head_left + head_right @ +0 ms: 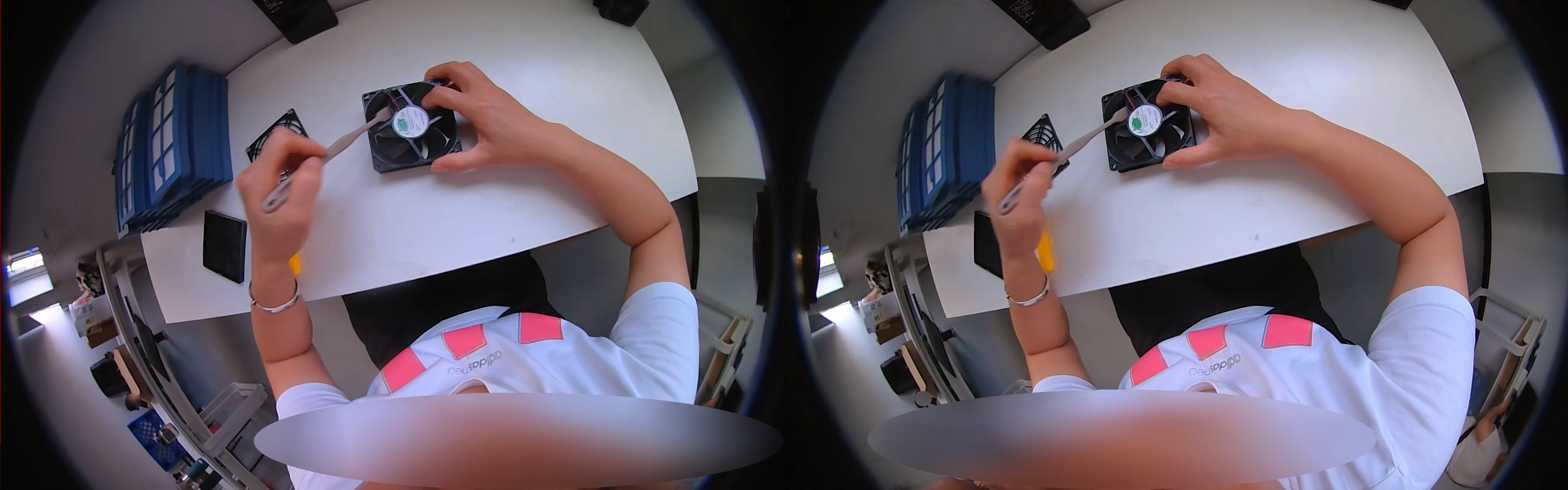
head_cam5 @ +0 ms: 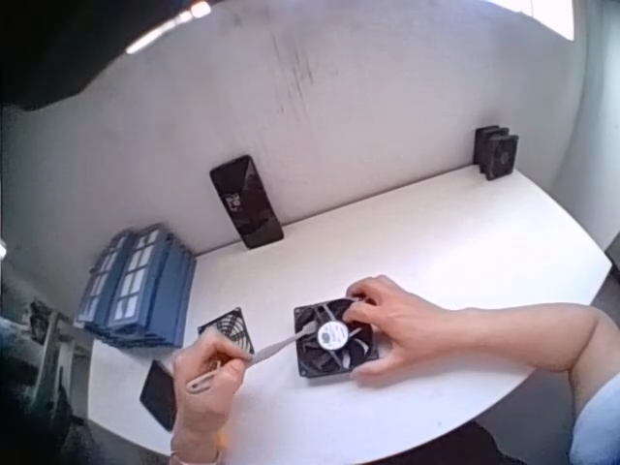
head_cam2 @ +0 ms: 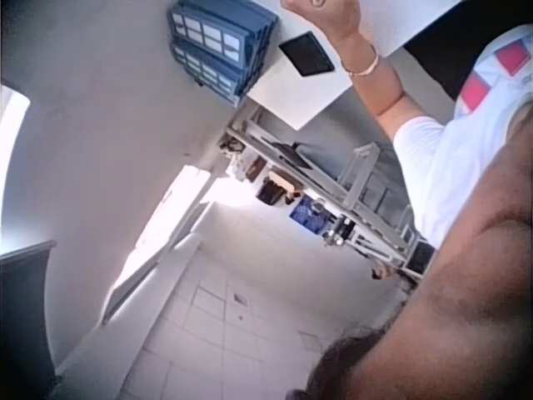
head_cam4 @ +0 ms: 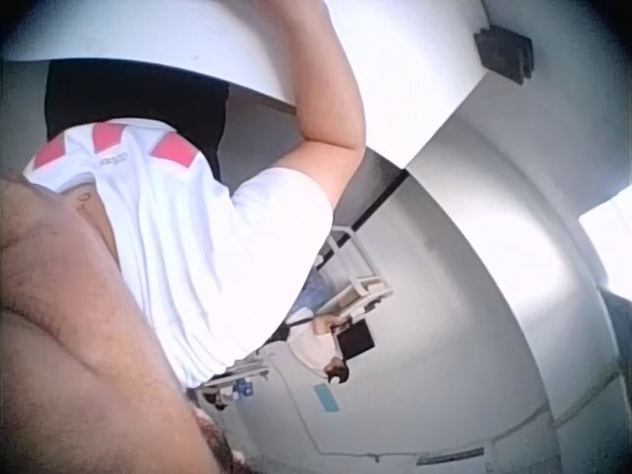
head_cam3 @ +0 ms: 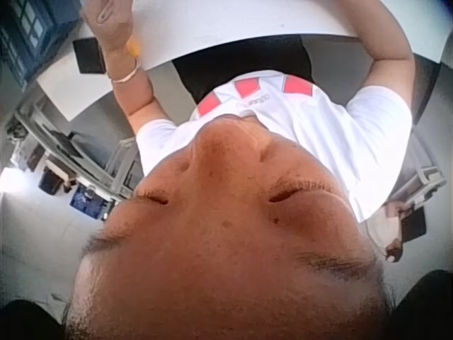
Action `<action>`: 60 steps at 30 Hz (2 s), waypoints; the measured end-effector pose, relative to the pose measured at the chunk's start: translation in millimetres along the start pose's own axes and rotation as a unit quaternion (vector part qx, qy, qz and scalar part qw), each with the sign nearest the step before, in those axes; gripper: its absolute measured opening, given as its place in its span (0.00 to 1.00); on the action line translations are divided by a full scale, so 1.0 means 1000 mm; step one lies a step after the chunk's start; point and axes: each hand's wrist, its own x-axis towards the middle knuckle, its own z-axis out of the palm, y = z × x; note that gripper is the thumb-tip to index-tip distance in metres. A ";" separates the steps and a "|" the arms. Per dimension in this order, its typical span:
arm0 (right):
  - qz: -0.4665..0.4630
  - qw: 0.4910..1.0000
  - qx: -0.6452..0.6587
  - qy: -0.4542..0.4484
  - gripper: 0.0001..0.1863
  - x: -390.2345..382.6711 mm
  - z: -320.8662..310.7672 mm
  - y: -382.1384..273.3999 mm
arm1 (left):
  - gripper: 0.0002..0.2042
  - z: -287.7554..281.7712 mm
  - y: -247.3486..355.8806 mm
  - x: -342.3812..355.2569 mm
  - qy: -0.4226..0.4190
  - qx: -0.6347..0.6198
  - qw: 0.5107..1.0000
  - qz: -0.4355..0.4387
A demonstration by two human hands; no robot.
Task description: Unscrew and clean a computer cooling fan using a screwdriver and brush.
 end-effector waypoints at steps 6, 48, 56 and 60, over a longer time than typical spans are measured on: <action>0.015 0.999 0.010 -0.035 0.35 0.003 -0.003 -0.004 | 0.06 0.001 0.003 0.000 -0.009 -0.090 0.993 -0.071; 0.026 0.998 0.003 -0.049 0.41 0.001 -0.001 -0.002 | 0.04 -0.004 0.004 -0.002 0.039 -0.121 0.990 -0.056; -0.010 1.000 -0.010 -0.002 0.41 0.000 0.001 -0.003 | 0.05 -0.001 0.003 -0.001 0.036 -0.108 0.992 -0.057; -0.008 1.000 0.018 0.008 0.39 0.002 0.000 -0.005 | 0.05 -0.006 0.002 -0.002 0.023 -0.101 0.993 -0.065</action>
